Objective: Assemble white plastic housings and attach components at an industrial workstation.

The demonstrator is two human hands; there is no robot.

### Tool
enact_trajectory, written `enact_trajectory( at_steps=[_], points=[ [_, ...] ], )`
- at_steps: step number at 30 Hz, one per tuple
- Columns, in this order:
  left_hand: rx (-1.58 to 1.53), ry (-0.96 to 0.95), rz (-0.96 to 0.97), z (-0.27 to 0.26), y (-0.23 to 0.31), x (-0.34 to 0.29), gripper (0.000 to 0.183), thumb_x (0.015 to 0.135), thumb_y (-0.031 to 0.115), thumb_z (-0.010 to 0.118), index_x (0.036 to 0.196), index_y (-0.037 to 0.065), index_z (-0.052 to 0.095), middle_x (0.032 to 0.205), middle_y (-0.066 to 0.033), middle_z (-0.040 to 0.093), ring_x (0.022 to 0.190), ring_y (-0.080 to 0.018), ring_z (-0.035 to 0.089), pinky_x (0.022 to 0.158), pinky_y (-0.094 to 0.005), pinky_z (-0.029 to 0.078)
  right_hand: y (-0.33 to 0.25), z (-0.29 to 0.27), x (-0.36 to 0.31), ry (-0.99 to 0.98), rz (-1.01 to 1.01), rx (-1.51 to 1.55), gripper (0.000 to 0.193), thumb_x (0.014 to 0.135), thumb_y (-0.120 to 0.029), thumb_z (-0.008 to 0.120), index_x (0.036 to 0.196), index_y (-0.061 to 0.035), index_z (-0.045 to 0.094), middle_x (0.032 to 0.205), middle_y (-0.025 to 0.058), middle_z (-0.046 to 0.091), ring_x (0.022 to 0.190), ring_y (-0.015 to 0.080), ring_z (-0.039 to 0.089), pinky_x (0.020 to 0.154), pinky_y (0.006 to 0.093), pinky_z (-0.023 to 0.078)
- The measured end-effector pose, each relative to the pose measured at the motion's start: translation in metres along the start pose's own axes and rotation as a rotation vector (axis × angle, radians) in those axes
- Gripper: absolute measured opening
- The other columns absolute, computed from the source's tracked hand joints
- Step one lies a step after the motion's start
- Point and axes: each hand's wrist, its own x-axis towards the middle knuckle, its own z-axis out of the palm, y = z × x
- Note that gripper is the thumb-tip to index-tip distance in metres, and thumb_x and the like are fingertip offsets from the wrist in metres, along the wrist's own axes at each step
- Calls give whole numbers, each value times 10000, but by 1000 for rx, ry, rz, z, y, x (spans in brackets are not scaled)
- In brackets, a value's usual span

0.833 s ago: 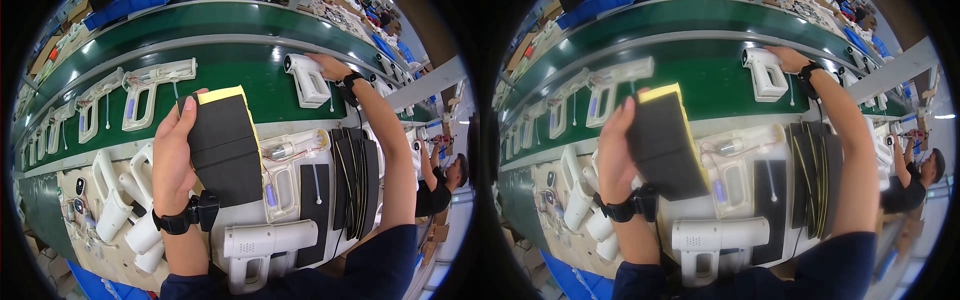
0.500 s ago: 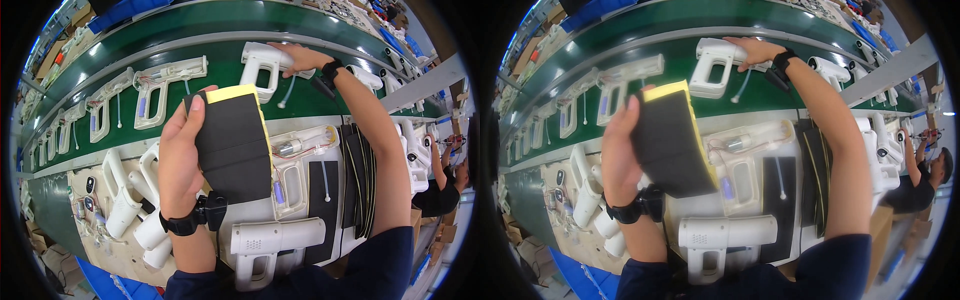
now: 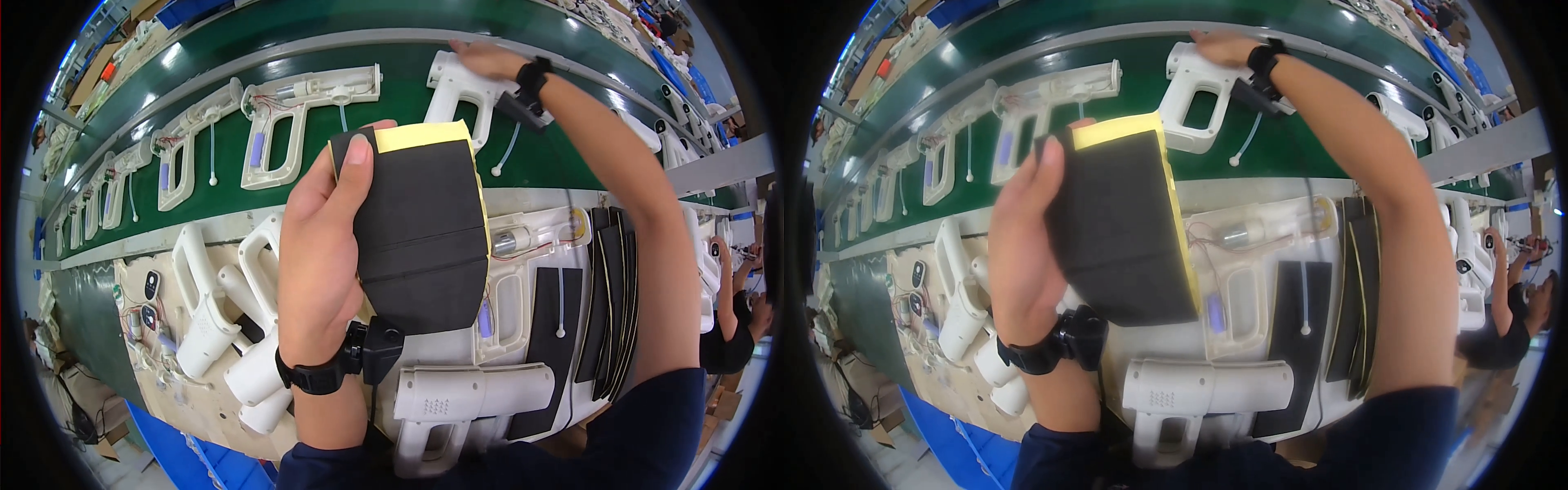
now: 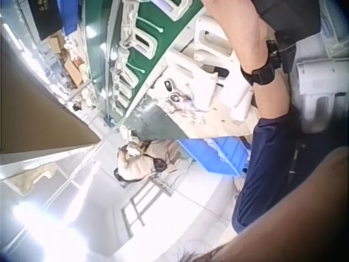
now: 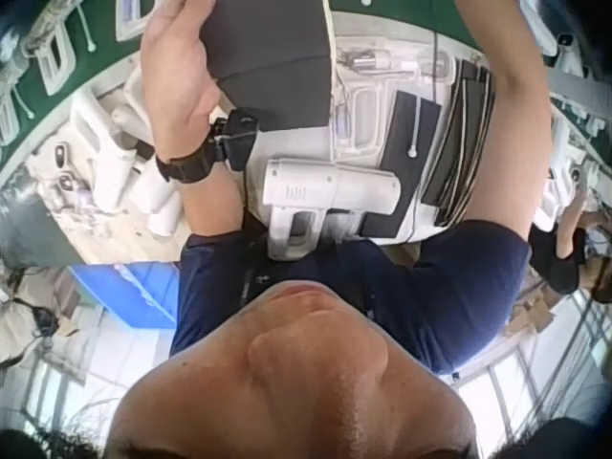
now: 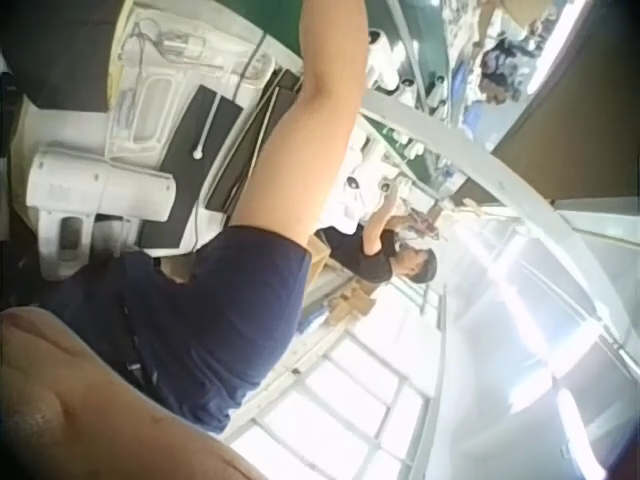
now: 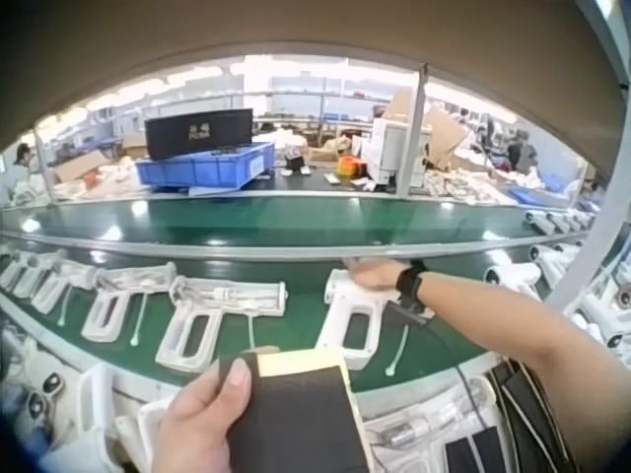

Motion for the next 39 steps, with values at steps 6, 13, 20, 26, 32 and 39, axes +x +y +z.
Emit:
enact_trajectory(
  at_steps=[6, 13, 20, 26, 32, 39],
  points=[
    [-25, 4, 5, 1, 7, -3, 341, 1009, 265, 538, 1190, -10, 623, 1063, -61, 667, 925, -104, 618, 825, -229, 490, 18, 13, 5, 41, 104, -39, 601, 967, -432, 364, 1017, 108, 620, 1093, 342, 608, 1008, 479, 579, 922, 487, 425],
    [-73, -7, -8, -15, 5, 1, 355, 994, 269, 565, 1209, -11, 608, 1089, -71, 662, 938, -124, 626, 838, -243, 494, 40, -4, -13, 31, 78, 162, 684, 970, -543, 342, 1039, 66, 644, 996, 279, 655, 956, 437, 611, 912, 470, 443],
    [-55, -1, -11, -6, 6, 1, 378, 985, 287, 579, 1208, -17, 606, 1087, -76, 666, 939, -130, 625, 854, -246, 480, 95, 2, -53, 217, 226, -59, 769, 956, -644, 351, 1054, 55, 654, 971, 268, 669, 973, 429, 618, 925, 436, 454],
    [-44, 31, -12, -8, 8, 0, 394, 985, 274, 578, 1216, -44, 595, 1129, -95, 655, 980, -142, 615, 890, -261, 466, 126, 5, -33, 228, -165, -546, 332, 998, -239, 369, 1192, -50, 560, 975, 290, 619, 967, 446, 601, 882, 489, 476],
    [-78, -11, -7, -11, 12, -2, 403, 991, 286, 566, 1205, -55, 586, 1109, -100, 655, 975, -155, 624, 878, -269, 483, 99, 12, -42, 272, -43, -309, 469, 932, -315, 371, 912, 67, 642, 1003, 328, 623, 960, 465, 601, 912, 493, 454],
    [-70, -91, -44, -12, -5, 12, 342, 956, 252, 629, 1135, -38, 598, 1038, -105, 672, 904, -145, 644, 818, -273, 513, 109, 9, -61, 346, 299, -149, 622, 956, -459, 308, 1025, 42, 671, 1097, 308, 628, 1037, 470, 592, 962, 500, 443]
  ],
)
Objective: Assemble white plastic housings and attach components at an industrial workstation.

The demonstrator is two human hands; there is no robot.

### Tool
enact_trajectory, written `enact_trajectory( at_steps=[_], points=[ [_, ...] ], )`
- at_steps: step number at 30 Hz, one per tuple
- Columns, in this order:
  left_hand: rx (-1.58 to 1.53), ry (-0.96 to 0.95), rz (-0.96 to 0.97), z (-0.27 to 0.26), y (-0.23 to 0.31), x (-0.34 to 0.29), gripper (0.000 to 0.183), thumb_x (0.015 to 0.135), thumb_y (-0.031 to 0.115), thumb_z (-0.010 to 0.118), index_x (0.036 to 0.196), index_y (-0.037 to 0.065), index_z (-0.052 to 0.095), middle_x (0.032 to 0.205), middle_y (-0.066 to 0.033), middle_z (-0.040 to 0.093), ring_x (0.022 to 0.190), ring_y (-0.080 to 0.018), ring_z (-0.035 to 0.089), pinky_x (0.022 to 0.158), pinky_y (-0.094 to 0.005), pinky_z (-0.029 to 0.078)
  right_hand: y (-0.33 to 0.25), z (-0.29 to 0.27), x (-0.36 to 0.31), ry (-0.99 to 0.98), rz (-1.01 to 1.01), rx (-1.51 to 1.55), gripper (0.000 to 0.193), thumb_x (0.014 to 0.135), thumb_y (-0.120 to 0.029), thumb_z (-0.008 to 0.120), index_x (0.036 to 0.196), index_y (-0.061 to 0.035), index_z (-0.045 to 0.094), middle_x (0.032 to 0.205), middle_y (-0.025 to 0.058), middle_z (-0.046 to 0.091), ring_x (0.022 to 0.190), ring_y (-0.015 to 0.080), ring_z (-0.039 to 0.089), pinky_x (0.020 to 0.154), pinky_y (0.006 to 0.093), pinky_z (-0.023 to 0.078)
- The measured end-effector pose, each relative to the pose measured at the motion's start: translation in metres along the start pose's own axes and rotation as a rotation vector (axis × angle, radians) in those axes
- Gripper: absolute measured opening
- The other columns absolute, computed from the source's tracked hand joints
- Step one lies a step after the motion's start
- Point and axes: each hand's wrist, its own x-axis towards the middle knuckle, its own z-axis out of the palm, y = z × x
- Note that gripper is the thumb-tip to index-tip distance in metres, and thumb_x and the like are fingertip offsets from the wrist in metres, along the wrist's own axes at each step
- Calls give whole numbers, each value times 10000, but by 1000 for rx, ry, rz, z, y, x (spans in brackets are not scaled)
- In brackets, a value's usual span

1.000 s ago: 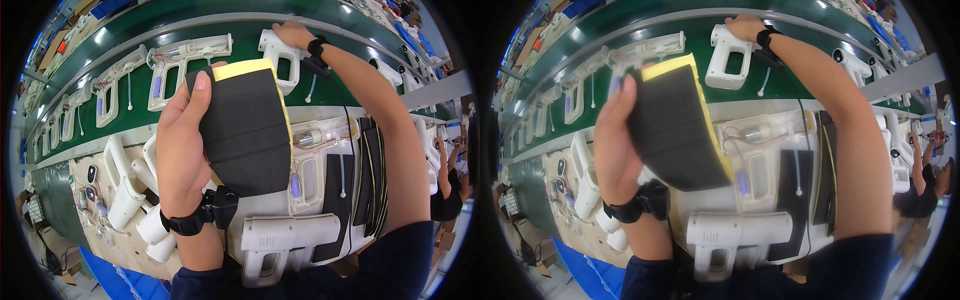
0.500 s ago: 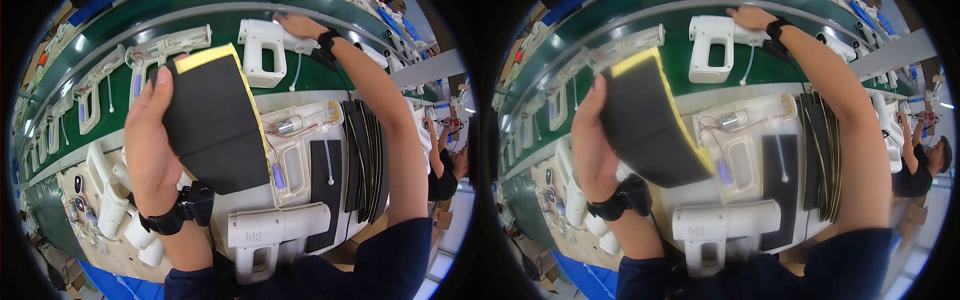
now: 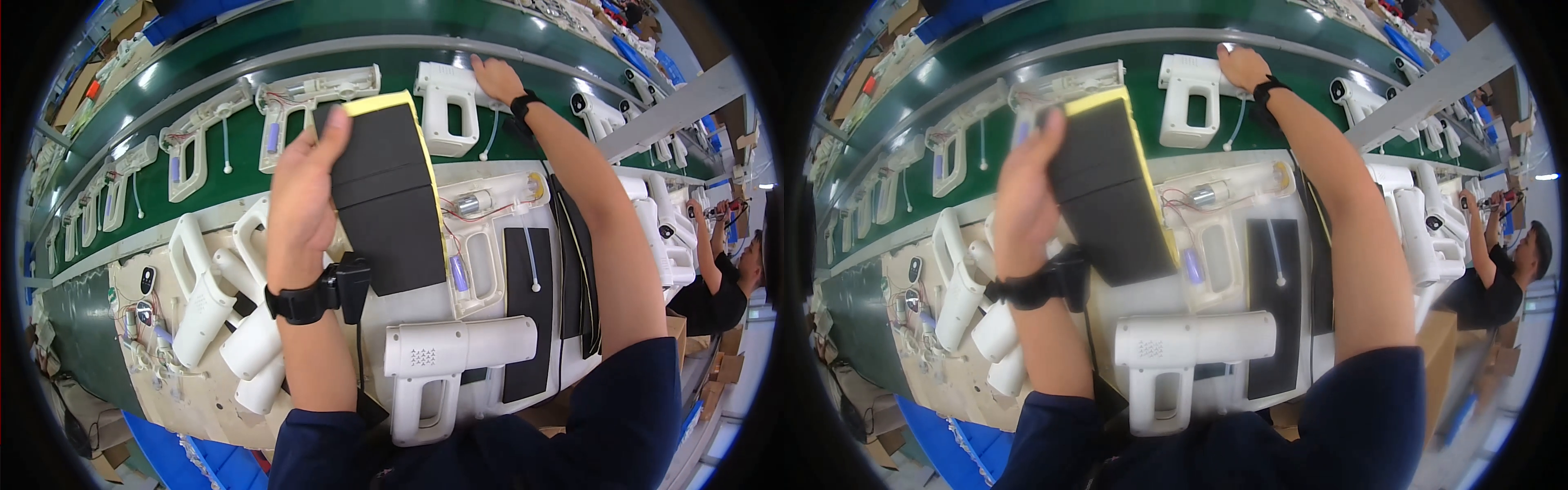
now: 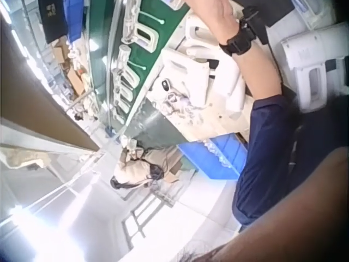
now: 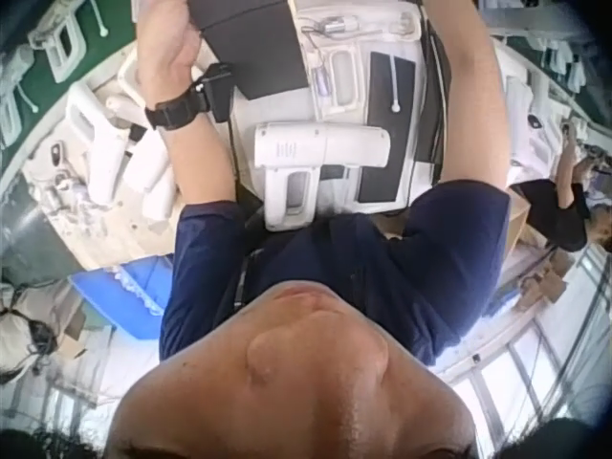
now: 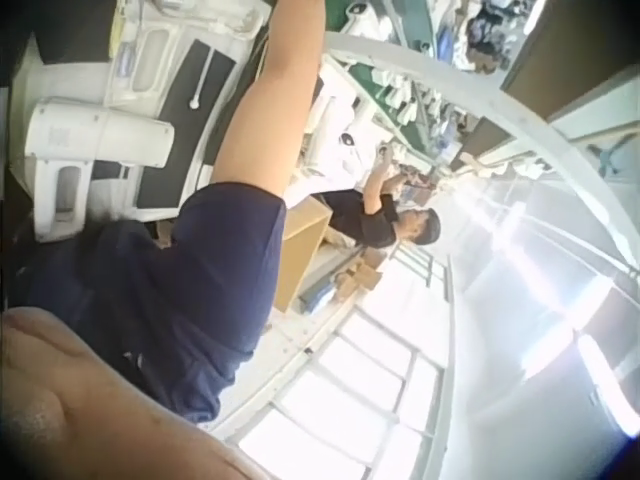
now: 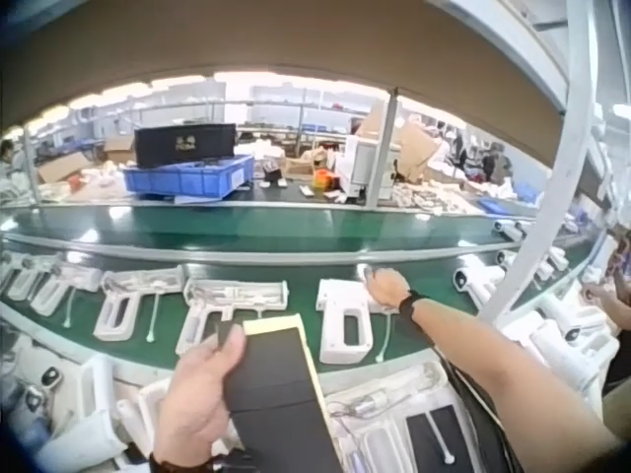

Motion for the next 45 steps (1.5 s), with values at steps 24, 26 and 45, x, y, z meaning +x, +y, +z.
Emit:
enact_trajectory(
  at_steps=[24, 26, 45],
  points=[
    [447, -3, 180, -25, -9, 5, 237, 873, 109, 668, 1019, -62, 592, 747, -108, 683, 668, -127, 643, 571, -264, 476, -233, -130, -133, -268, -950, 495, 245, 873, -127, 674, 1078, 7, 691, 939, 111, 643, 884, 266, 598, 819, 338, 472],
    [327, -46, 157, -23, -8, 3, 180, 860, 58, 665, 989, -63, 628, 775, -87, 692, 666, -115, 634, 597, -269, 478, -230, -134, -116, -627, -748, 572, 281, 884, -156, 691, 1079, 46, 673, 926, 81, 656, 864, 179, 598, 789, 304, 466],
    [608, 167, 275, -22, -16, 8, 305, 879, 188, 623, 1000, -77, 533, 947, -277, 643, 895, -420, 641, 805, -431, 492, -223, 3, 11, -271, -550, 487, 463, 648, -313, 848, 1033, -77, 743, 898, 10, 673, 685, 126, 452, 642, 285, 416]
  ],
)
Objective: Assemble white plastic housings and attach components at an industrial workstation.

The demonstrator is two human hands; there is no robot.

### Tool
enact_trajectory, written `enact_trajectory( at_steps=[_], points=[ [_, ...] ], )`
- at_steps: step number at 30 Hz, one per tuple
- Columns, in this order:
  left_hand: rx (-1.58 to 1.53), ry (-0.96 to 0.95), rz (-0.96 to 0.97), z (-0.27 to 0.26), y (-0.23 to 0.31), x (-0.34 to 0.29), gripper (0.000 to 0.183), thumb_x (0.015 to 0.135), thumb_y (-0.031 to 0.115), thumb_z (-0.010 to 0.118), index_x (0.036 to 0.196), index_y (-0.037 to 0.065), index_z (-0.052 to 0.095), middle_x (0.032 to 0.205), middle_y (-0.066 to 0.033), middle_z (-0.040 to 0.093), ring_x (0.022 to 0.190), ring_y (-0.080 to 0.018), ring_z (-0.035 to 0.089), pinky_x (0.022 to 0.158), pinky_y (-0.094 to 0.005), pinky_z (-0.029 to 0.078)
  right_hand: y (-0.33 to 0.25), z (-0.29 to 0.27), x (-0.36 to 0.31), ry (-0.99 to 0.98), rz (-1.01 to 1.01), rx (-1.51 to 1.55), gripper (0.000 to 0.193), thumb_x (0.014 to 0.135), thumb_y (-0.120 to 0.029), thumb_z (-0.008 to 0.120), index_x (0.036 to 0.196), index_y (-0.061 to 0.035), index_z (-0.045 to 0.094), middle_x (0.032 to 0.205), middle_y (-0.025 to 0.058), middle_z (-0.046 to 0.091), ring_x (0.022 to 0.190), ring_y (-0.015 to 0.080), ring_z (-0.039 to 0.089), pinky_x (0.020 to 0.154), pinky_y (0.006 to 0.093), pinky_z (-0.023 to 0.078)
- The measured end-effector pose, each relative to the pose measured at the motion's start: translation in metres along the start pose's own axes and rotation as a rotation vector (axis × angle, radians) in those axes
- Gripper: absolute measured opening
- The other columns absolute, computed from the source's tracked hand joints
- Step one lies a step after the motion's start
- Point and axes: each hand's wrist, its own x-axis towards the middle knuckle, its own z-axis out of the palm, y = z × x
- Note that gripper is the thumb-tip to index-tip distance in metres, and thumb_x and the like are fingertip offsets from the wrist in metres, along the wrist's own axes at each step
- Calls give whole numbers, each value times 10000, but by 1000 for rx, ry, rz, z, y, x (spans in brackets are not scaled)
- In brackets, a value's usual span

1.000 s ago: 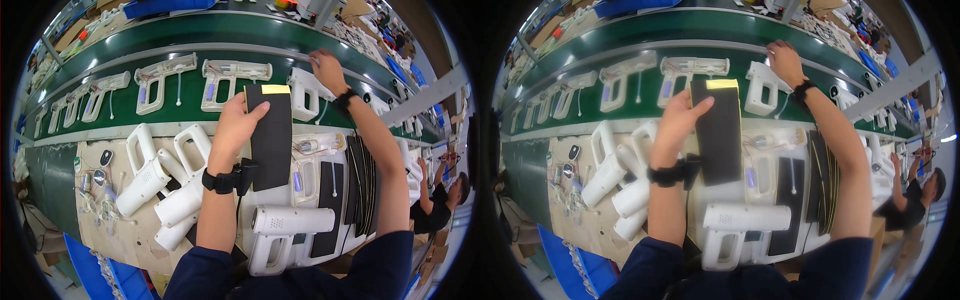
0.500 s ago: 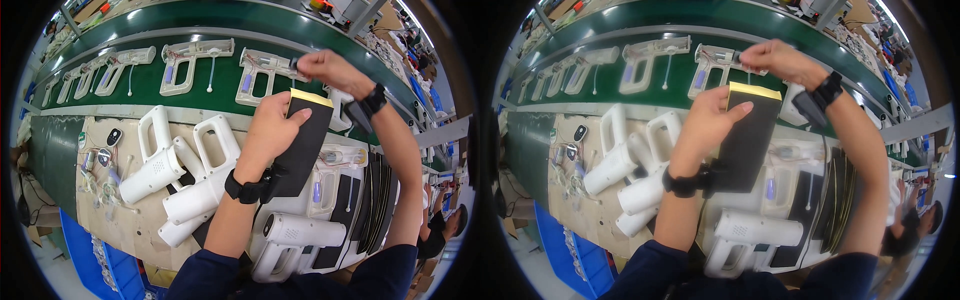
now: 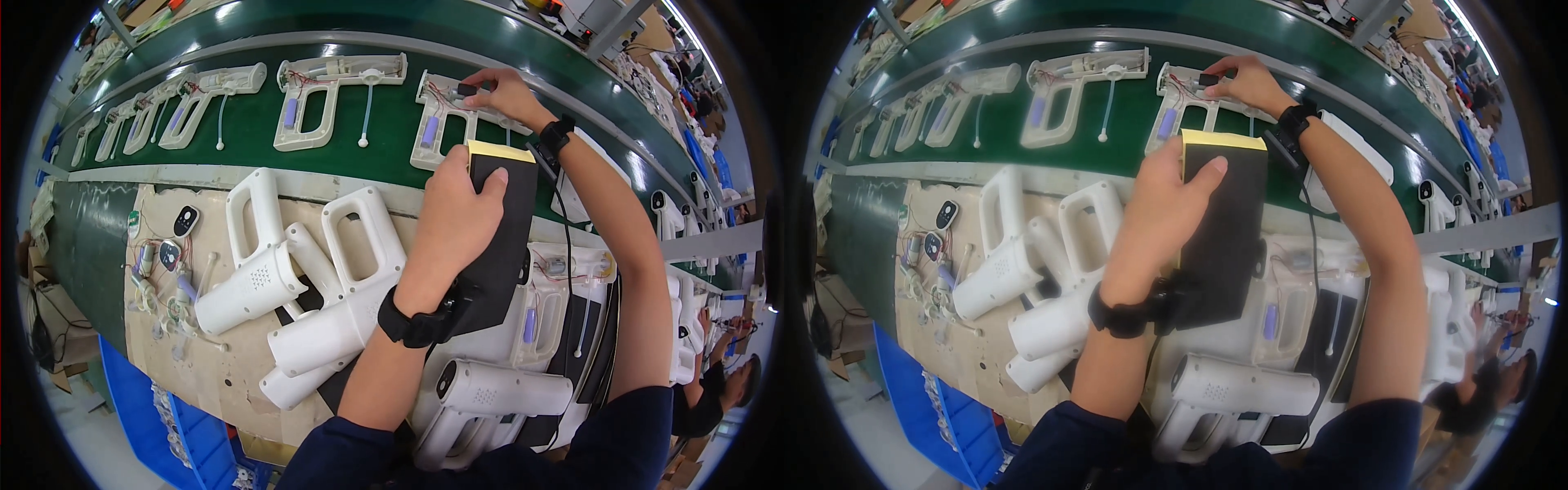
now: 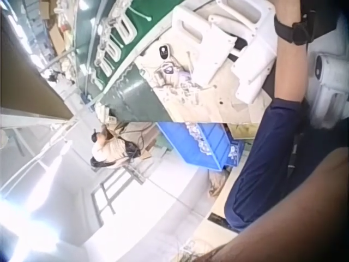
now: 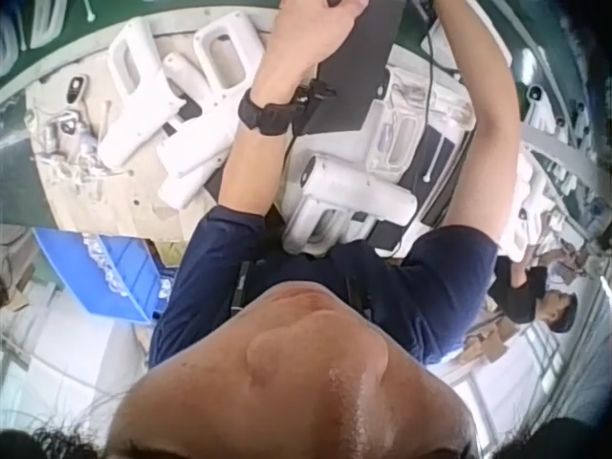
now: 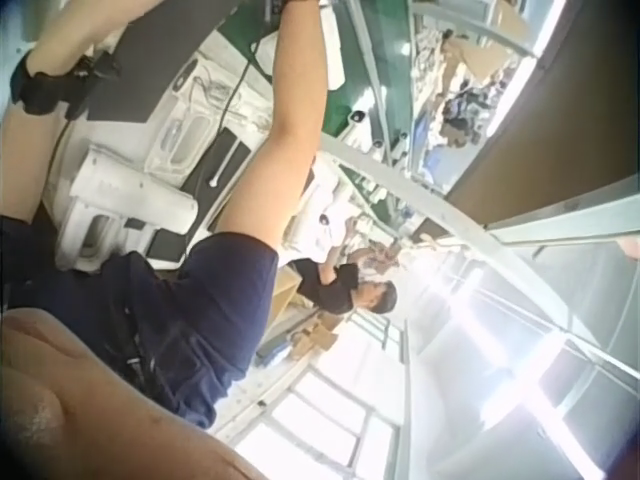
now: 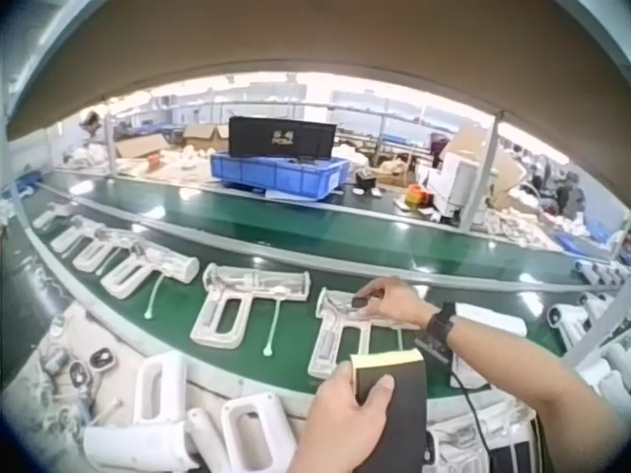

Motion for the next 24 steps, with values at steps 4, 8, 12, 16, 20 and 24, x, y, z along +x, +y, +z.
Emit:
enact_trajectory(
  at_steps=[4, 8, 12, 16, 20, 24],
  points=[
    [-255, -32, -124, -4, -7, 3, 301, 866, 182, 619, 994, -82, 554, 896, -212, 663, 811, -307, 668, 743, -380, 509, -23, -13, -20, 178, -271, -120, 394, 701, -294, 828, 1008, -64, 741, 874, 29, 661, 691, 138, 451, 645, 281, 420],
    [-292, 90, -60, -3, -4, 6, 327, 854, 172, 591, 1036, -98, 567, 827, -143, 656, 721, -205, 637, 656, -332, 506, -93, -66, -79, -105, -274, -19, 240, 822, -135, 726, 1043, -40, 718, 962, 61, 636, 782, 172, 546, 734, 284, 465],
    [-317, 87, -87, -3, -4, 5, 323, 872, 155, 605, 1060, -101, 550, 809, -134, 638, 679, -180, 616, 620, -321, 500, -118, -45, -134, -76, -314, 3, 221, 877, -74, 670, 1087, -11, 696, 989, 91, 658, 893, 181, 597, 816, 292, 469],
    [-387, -48, -84, -8, -1, 2, 295, 894, 133, 612, 1070, -93, 539, 846, -134, 629, 709, -178, 608, 640, -327, 500, -105, -57, -130, -249, -144, 210, 250, 878, -82, 682, 1114, 1, 683, 997, 78, 655, 914, 163, 588, 828, 289, 464],
    [-321, -95, -22, -6, 0, -1, 286, 900, 145, 605, 1063, -80, 540, 917, -173, 645, 803, -244, 639, 724, -360, 507, -81, -76, -106, -456, -109, 373, 286, 877, -106, 692, 1127, 29, 669, 1041, 64, 654, 920, 143, 586, 844, 276, 469],
    [-30, -222, -22, -8, 14, -5, 330, 893, 190, 607, 1069, -80, 537, 990, -254, 644, 951, -382, 634, 829, -412, 489, -44, -65, -69, -104, -208, 41, 262, 866, -108, 681, 1115, -27, 693, 1083, 102, 641, 970, 192, 601, 881, 306, 476]
  ],
)
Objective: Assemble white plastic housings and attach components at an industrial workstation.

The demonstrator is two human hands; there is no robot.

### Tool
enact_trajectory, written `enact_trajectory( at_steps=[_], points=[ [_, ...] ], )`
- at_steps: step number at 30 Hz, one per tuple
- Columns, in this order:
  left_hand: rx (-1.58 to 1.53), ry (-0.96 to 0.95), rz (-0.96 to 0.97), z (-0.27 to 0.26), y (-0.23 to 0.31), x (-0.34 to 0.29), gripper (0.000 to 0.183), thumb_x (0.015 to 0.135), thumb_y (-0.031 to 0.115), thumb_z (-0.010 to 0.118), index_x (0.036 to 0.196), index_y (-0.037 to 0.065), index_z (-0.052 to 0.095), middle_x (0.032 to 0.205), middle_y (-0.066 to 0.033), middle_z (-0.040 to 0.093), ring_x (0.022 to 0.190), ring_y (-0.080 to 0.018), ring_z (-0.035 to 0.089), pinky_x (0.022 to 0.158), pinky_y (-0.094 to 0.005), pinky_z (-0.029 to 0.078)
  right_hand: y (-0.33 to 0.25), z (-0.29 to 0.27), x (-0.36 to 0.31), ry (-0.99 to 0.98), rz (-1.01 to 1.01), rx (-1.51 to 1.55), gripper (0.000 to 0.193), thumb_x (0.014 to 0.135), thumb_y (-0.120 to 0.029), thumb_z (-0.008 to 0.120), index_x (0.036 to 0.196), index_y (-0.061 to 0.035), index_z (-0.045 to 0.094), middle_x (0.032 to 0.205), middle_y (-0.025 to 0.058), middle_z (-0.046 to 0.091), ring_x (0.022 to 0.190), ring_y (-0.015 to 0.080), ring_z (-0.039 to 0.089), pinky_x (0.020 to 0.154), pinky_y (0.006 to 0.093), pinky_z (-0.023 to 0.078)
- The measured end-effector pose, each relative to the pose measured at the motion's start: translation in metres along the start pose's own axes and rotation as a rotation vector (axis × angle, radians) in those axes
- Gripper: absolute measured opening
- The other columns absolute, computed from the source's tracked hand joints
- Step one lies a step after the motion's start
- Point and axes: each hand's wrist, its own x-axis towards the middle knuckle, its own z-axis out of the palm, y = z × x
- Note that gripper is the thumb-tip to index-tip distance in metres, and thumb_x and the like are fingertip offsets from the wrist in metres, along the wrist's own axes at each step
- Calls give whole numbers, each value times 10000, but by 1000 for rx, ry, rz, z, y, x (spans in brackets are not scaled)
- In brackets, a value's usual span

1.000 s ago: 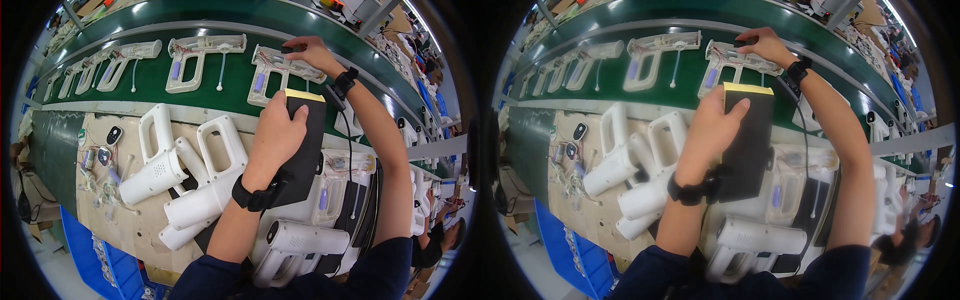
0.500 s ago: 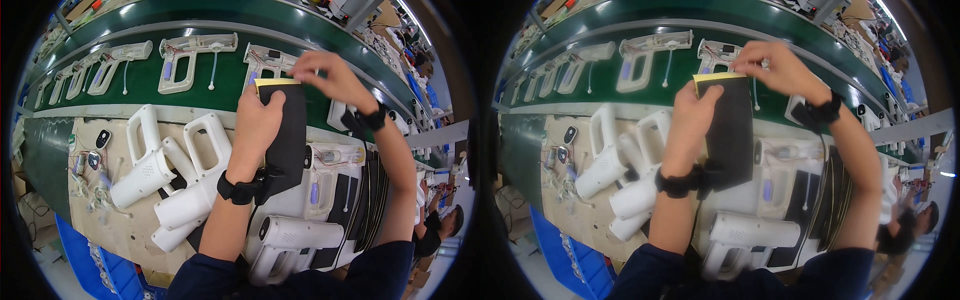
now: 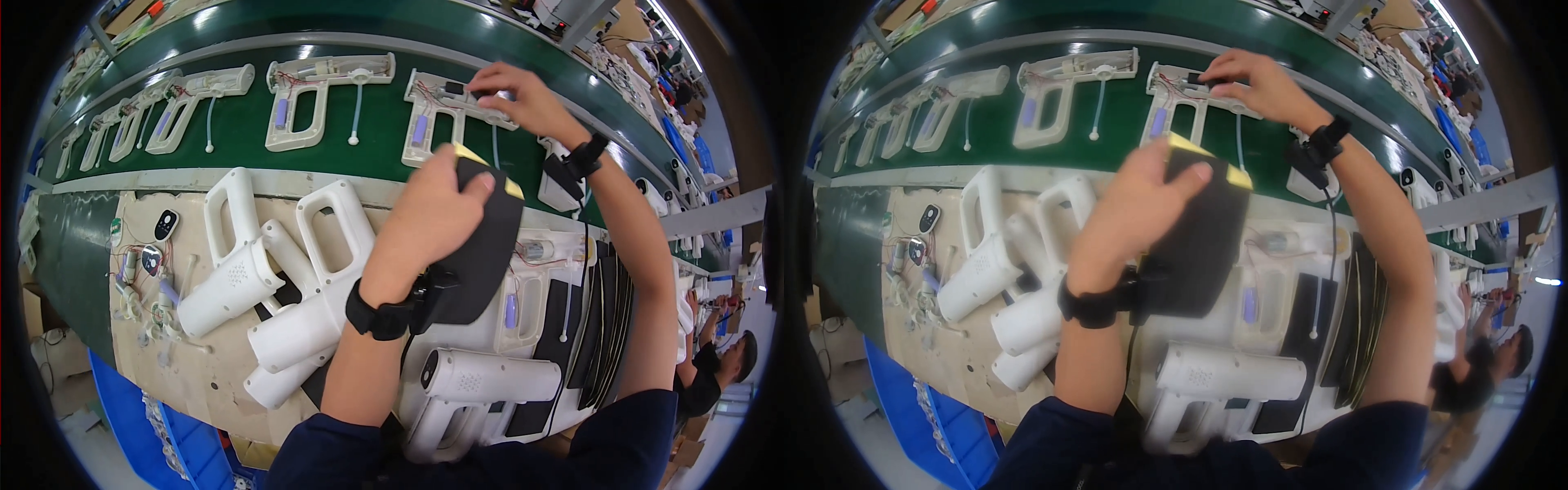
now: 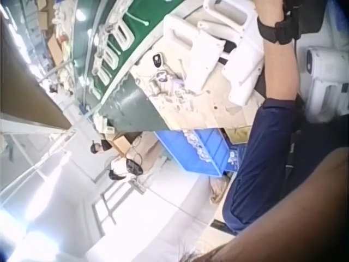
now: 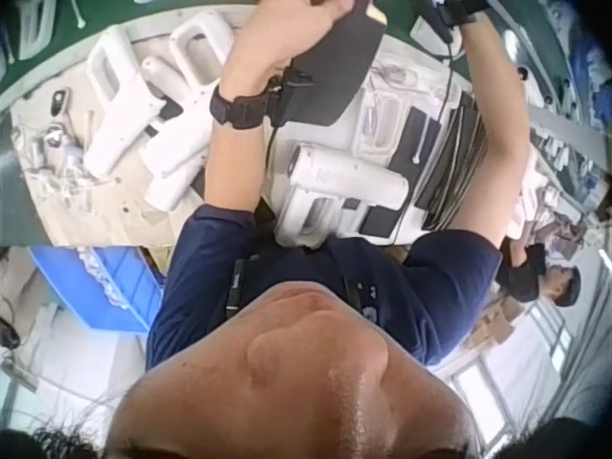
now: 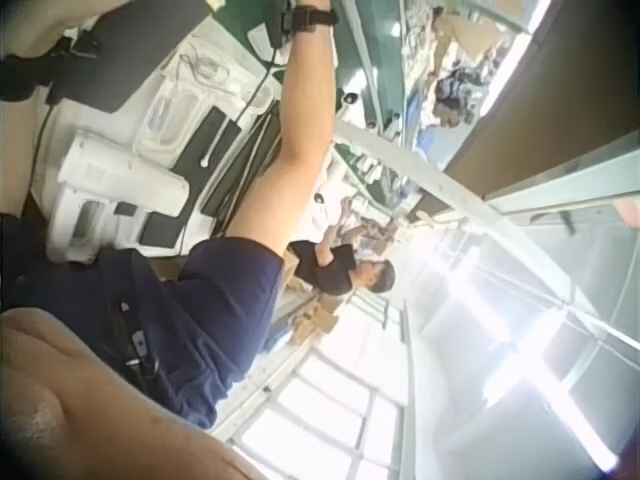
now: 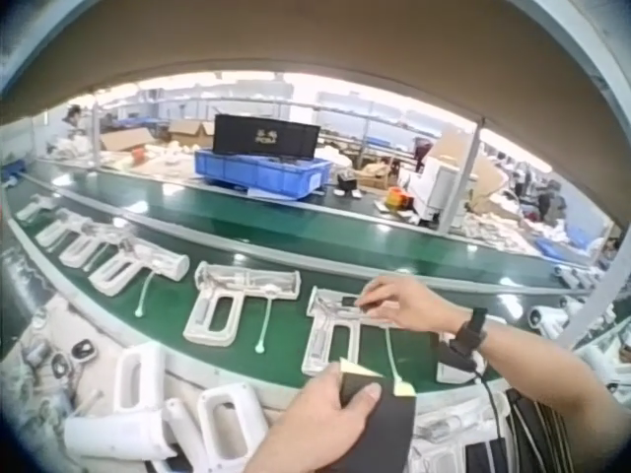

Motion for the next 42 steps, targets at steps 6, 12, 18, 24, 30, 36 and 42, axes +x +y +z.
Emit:
enact_trajectory(
  at_steps=[6, 12, 18, 24, 30, 36, 42],
  points=[
    [273, -176, -120, 3, -5, -7, 349, 889, 215, 605, 1045, -87, 529, 1003, -313, 630, 990, -459, 604, 852, -475, 473, -11, 49, 17, -131, -92, 61, 315, 779, -56, 731, 1091, -36, 689, 1094, 108, 648, 1024, 264, 597, 938, 346, 456],
    [323, -171, -157, 0, -3, -5, 372, 891, 236, 604, 1064, -84, 526, 975, -295, 634, 949, -451, 603, 831, -461, 472, -5, 73, 19, -132, -173, 65, 303, 755, -50, 748, 1054, -43, 700, 1102, 88, 652, 1037, 262, 603, 924, 347, 466],
    [281, -226, -68, 6, 3, -12, 326, 895, 246, 597, 1035, -42, 536, 955, -267, 626, 920, -431, 604, 804, -447, 473, -21, 60, 25, -212, -286, -98, 304, 738, -38, 746, 1039, -55, 709, 1122, 97, 604, 1050, 278, 582, 922, 364, 465],
    [183, -797, 352, 8, 54, -59, 288, 894, 207, 606, 999, -24, 469, 710, -231, 576, 716, -410, 604, 636, -487, 458, -131, 112, 30, -531, -800, -22, 416, 717, 63, 608, 1117, -45, 646, 1140, 107, 602, 1145, 300, 528, 1008, 394, 419],
    [138, -919, 380, 0, 75, -69, 288, 868, 153, 615, 950, -103, 512, 807, -275, 618, 788, -442, 629, 702, -482, 491, -128, 120, 10, -469, -961, -197, 172, 781, -63, 587, 948, -46, 624, 1006, 90, 614, 1057, 269, 567, 968, 368, 441],
    [85, -908, 277, 0, 79, -70, 318, 893, 177, 609, 1032, -82, 486, 801, -272, 607, 822, -437, 616, 717, -475, 485, -106, -8, -31, 76, 0, -144, 359, 797, -269, 756, 911, 53, 643, 747, 110, 635, 638, 214, 591, 637, 300, 478],
    [185, -726, 352, 21, 59, -63, 386, 938, 273, 577, 1160, -17, 452, 863, -237, 633, 812, -426, 605, 696, -468, 472, -15, -5, -41, 200, 517, -549, 684, 761, -600, 672, 568, 52, 599, 470, 156, 512, 429, 232, 525, 496, 402, 429]
  ],
)
